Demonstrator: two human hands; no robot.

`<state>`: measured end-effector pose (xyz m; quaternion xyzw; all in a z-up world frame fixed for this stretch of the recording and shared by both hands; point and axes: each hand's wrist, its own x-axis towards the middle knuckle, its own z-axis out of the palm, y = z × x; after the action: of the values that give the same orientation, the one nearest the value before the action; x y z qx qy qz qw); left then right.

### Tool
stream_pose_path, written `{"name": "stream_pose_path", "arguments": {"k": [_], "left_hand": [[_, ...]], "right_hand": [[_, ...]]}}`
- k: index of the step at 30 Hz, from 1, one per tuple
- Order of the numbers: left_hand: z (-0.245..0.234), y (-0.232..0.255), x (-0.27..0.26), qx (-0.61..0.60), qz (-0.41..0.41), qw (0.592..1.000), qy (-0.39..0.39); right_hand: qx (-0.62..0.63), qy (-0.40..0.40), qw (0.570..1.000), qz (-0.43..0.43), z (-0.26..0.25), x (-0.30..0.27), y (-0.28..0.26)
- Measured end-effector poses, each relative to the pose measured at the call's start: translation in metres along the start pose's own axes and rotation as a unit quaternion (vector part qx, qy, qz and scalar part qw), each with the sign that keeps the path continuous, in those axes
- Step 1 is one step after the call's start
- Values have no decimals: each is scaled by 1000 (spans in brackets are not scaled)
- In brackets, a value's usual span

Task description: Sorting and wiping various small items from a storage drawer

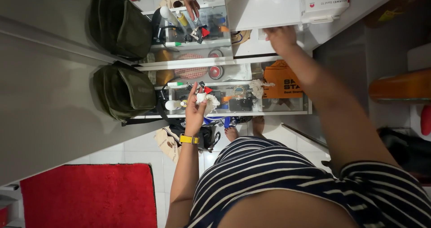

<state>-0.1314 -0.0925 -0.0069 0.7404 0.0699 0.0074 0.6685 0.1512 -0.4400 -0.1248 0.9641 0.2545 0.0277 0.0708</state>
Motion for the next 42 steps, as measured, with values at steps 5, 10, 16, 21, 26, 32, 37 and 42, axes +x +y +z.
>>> {"name": "stream_pose_path", "arguments": {"k": [5,10,16,21,26,32,37,42], "left_hand": [[3,1,4,12,3,1000,-2],[2,5,10,10,4,1000,-4],[5,17,20,69,69,995,-15],[-4,16,33,-44,116,992,21],[-43,34,48,-10,188,980,71],[-131,55,77,81,266,947,160],[-185,48,107,97,270,937,200],[-218,29,141,87,285,927,230]], "right_hand": [[-97,24,995,-24,45,4,-1],[-123,137,981,-58,57,4,13],[134,270,952,-48,-45,-32,-20],[361,323,875,-7,-90,-53,-102],[426,427,794,-70,-212,-39,-173],[412,426,787,-171,-273,-4,-212],[422,289,821,-254,-277,31,-250],[435,280,810,-275,-296,42,-275]]}}
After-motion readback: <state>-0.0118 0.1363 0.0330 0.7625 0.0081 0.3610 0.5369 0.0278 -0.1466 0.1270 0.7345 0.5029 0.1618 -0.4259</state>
